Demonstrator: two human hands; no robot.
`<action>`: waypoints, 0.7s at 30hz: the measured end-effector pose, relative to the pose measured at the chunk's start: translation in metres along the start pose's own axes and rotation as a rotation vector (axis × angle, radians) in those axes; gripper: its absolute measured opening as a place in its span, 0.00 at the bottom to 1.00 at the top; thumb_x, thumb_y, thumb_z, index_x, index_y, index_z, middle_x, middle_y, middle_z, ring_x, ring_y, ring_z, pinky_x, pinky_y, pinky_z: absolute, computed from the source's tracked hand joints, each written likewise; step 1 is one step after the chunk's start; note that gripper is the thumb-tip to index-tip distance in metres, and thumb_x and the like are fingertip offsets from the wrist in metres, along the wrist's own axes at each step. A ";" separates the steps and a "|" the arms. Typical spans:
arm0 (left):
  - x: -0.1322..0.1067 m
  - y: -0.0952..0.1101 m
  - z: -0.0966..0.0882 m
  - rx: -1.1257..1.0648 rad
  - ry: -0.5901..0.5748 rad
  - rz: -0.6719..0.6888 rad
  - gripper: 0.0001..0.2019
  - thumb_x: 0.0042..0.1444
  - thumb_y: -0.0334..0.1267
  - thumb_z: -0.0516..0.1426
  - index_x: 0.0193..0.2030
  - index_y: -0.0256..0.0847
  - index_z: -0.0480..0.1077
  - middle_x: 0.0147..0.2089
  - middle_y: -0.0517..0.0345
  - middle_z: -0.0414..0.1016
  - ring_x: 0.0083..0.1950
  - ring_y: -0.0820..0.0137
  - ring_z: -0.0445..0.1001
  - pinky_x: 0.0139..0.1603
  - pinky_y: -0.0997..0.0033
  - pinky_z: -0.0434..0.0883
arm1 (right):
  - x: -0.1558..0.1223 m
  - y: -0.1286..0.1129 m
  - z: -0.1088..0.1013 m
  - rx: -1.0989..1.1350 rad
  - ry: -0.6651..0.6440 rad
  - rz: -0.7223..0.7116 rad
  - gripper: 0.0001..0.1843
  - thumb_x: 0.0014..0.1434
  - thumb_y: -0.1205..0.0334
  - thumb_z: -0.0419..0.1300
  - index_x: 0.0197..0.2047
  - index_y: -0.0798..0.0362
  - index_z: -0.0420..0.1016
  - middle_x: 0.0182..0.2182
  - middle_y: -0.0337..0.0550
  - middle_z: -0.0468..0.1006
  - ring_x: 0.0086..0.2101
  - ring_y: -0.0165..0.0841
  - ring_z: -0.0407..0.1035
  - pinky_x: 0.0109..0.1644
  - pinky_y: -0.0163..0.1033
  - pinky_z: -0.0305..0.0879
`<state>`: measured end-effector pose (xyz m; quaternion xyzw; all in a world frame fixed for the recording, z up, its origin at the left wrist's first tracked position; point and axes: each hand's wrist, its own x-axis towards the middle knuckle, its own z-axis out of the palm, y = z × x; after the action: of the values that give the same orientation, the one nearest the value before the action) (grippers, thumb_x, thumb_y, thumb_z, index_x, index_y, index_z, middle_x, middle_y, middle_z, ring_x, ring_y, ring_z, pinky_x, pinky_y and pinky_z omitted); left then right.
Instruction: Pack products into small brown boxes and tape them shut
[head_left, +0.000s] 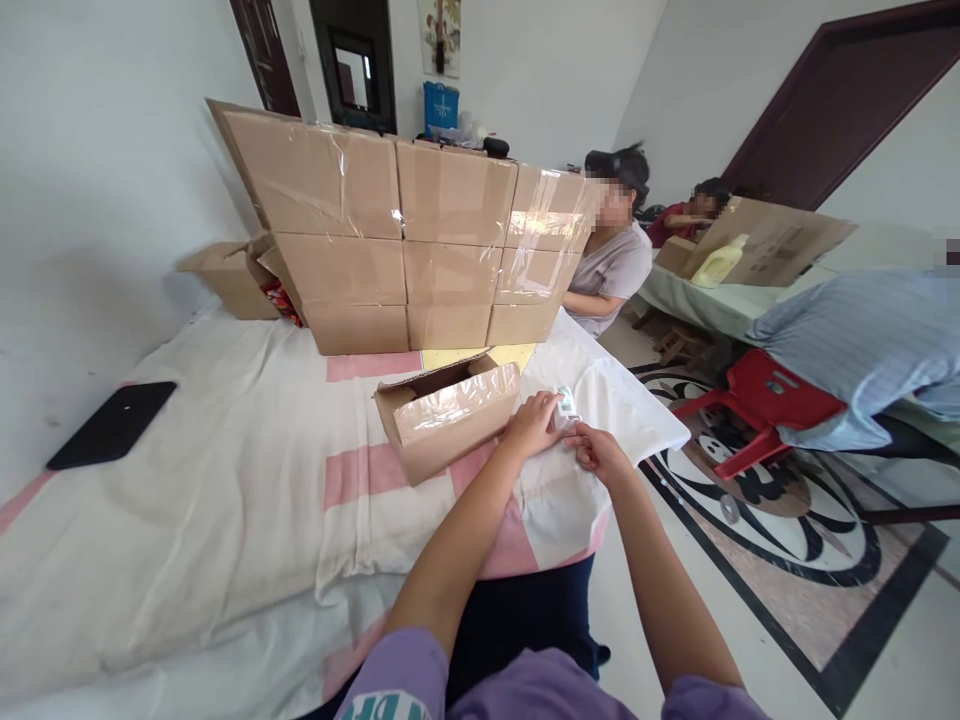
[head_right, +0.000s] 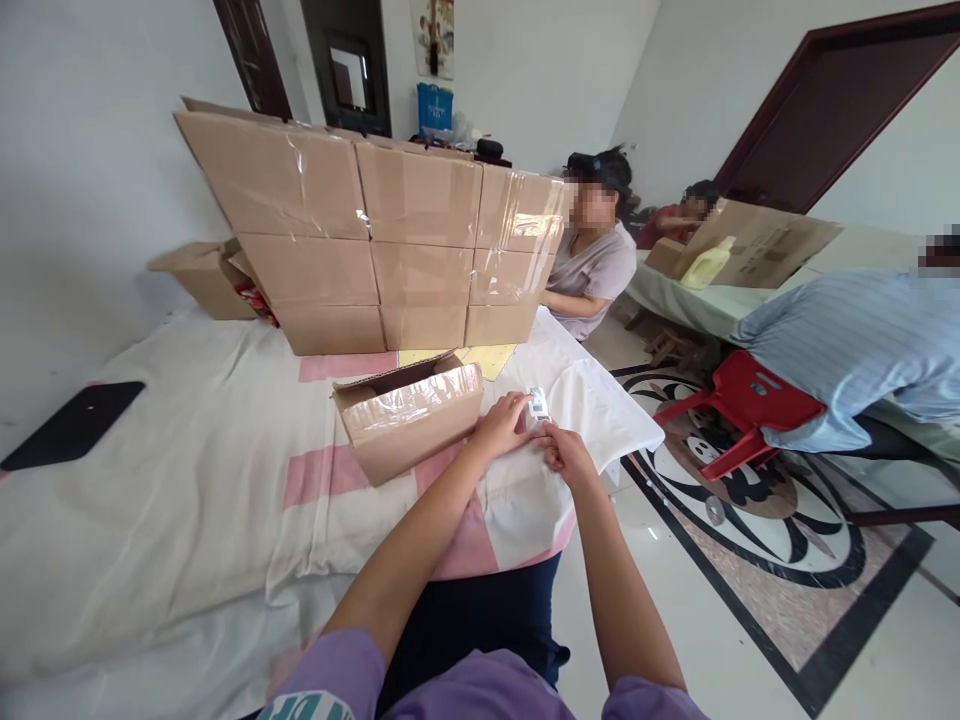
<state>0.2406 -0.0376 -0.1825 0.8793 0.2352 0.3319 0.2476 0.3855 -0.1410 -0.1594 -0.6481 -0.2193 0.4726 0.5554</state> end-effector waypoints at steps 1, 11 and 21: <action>0.000 0.000 0.000 0.003 -0.001 -0.002 0.31 0.59 0.45 0.62 0.67 0.48 0.58 0.64 0.48 0.65 0.59 0.56 0.68 0.56 0.56 0.69 | 0.000 0.000 0.001 -0.001 0.004 -0.011 0.14 0.51 0.53 0.68 0.32 0.56 0.74 0.22 0.42 0.77 0.12 0.20 0.50 0.13 0.31 0.38; -0.004 0.004 -0.001 0.081 -0.038 -0.018 0.25 0.61 0.43 0.60 0.65 0.58 0.65 0.68 0.55 0.60 0.61 0.57 0.67 0.59 0.57 0.69 | -0.007 0.003 0.003 0.001 -0.008 -0.165 0.12 0.46 0.57 0.66 0.25 0.52 0.66 0.17 0.31 0.65 0.14 0.20 0.49 0.16 0.30 0.40; -0.003 0.003 0.001 0.130 -0.054 -0.040 0.23 0.61 0.46 0.60 0.64 0.58 0.67 0.68 0.56 0.59 0.59 0.56 0.66 0.57 0.56 0.70 | 0.003 0.011 0.006 -0.163 0.068 -0.188 0.17 0.48 0.55 0.65 0.23 0.49 0.59 0.13 0.27 0.57 0.14 0.22 0.47 0.17 0.32 0.38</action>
<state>0.2402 -0.0417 -0.1829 0.8972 0.2672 0.2871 0.2029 0.3793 -0.1390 -0.1699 -0.6834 -0.2979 0.3770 0.5496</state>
